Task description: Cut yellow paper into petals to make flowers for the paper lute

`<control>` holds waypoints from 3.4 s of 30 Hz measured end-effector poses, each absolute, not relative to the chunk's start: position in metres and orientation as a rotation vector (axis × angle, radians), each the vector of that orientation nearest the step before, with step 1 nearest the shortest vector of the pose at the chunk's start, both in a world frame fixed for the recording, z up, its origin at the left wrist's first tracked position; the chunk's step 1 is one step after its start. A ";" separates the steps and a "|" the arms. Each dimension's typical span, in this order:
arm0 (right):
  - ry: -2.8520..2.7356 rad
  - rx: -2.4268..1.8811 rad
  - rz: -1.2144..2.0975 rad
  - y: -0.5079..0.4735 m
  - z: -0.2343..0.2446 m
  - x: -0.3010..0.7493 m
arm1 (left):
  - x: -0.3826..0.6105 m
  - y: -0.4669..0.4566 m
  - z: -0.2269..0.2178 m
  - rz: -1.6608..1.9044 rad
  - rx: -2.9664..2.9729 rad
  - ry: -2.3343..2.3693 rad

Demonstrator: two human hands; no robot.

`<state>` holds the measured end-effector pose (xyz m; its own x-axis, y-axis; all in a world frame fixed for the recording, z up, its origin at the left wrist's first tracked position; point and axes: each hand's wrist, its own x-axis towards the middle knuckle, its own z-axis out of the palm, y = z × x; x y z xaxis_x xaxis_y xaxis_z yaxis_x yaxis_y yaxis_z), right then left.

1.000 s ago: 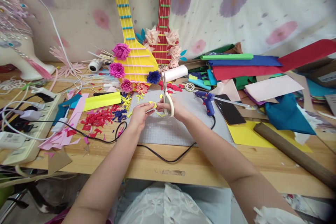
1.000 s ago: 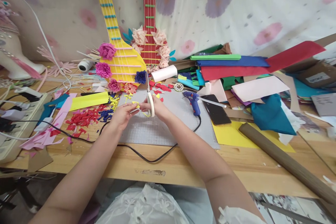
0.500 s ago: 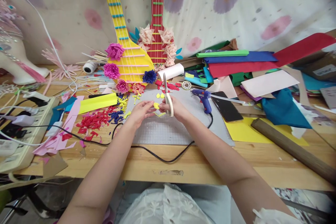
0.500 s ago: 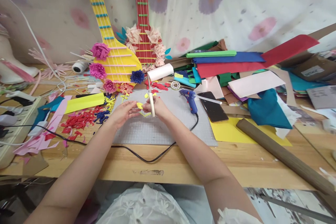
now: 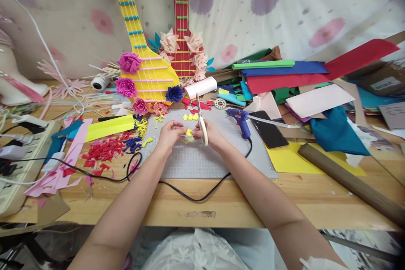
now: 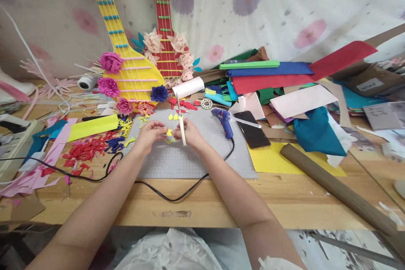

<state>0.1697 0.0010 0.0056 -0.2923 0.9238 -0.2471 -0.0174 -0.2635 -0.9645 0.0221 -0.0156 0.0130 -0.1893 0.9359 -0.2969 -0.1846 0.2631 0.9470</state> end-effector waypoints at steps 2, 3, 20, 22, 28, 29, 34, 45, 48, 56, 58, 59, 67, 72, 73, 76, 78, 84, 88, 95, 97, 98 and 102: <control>-1.231 -1.205 1.672 0.001 0.006 0.172 | 0.022 -0.017 0.014 1.119 0.795 1.377; -1.223 -1.207 1.677 0.001 0.006 0.174 | 0.022 -0.017 0.015 1.064 0.814 1.373; -1.264 -0.993 1.769 0.009 0.005 0.190 | 0.026 -0.012 0.021 0.993 0.873 1.292; -1.277 -0.956 1.800 0.008 0.007 0.191 | 0.022 -0.010 0.022 0.895 0.656 1.156; -1.251 -1.237 1.552 0.014 0.001 0.188 | 0.022 -0.017 0.030 1.055 0.749 1.209; -1.244 -1.260 1.533 0.014 0.002 0.188 | 0.023 -0.019 0.031 1.107 0.766 1.193; -1.197 -1.199 1.622 0.012 0.009 0.190 | 0.029 -0.023 0.033 1.206 0.731 1.102; -1.142 -1.229 1.622 0.012 0.009 0.192 | 0.031 -0.026 0.039 1.232 0.813 1.045; -1.208 -1.151 1.676 0.009 0.010 0.193 | 0.034 -0.018 0.033 1.121 0.833 1.204; -1.420 -1.110 1.789 0.007 0.010 0.195 | 0.027 -0.014 0.028 0.786 0.928 1.220; -1.417 -1.115 1.802 0.007 0.010 0.194 | 0.026 -0.016 0.026 0.808 0.909 1.215; -1.403 -1.110 1.802 0.007 0.010 0.194 | 0.026 -0.017 0.025 0.841 0.895 1.223; -1.280 -1.023 1.715 0.004 0.008 0.185 | 0.038 -0.030 0.017 1.215 0.631 1.285; -1.268 -1.088 1.671 0.003 0.013 0.181 | 0.035 -0.034 0.017 1.178 0.582 1.249; -1.301 -1.086 1.681 0.003 0.015 0.182 | 0.032 -0.034 0.018 1.137 0.616 1.238; -1.460 -1.093 1.752 0.006 0.023 0.183 | 0.022 -0.031 0.021 0.988 0.764 1.222; -1.564 -1.083 1.803 0.009 0.027 0.184 | 0.016 -0.029 0.023 0.920 0.843 1.228; -1.767 -1.045 1.828 0.019 0.036 0.181 | 0.011 -0.029 0.025 0.856 0.917 1.209; -1.840 -1.055 1.795 0.022 0.035 0.178 | 0.011 -0.031 0.019 0.918 0.871 1.217; -1.872 -1.228 1.150 0.011 0.017 0.183 | 0.010 -0.028 0.008 1.446 0.399 1.025; -2.022 -1.311 1.049 0.005 0.014 0.186 | 0.009 -0.027 0.004 1.514 0.328 0.941; -2.099 -1.341 1.021 0.002 0.012 0.186 | 0.010 -0.026 0.003 1.534 0.312 0.911; -2.302 -1.365 0.900 -0.008 0.011 0.182 | 0.014 -0.023 -0.002 1.573 0.261 0.871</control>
<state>0.1817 -0.0082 0.0111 -0.4940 0.8683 -0.0457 0.6691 0.3461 -0.6576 0.0139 -0.0231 -0.0022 -0.2185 0.9252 -0.3102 -0.7538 0.0419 0.6558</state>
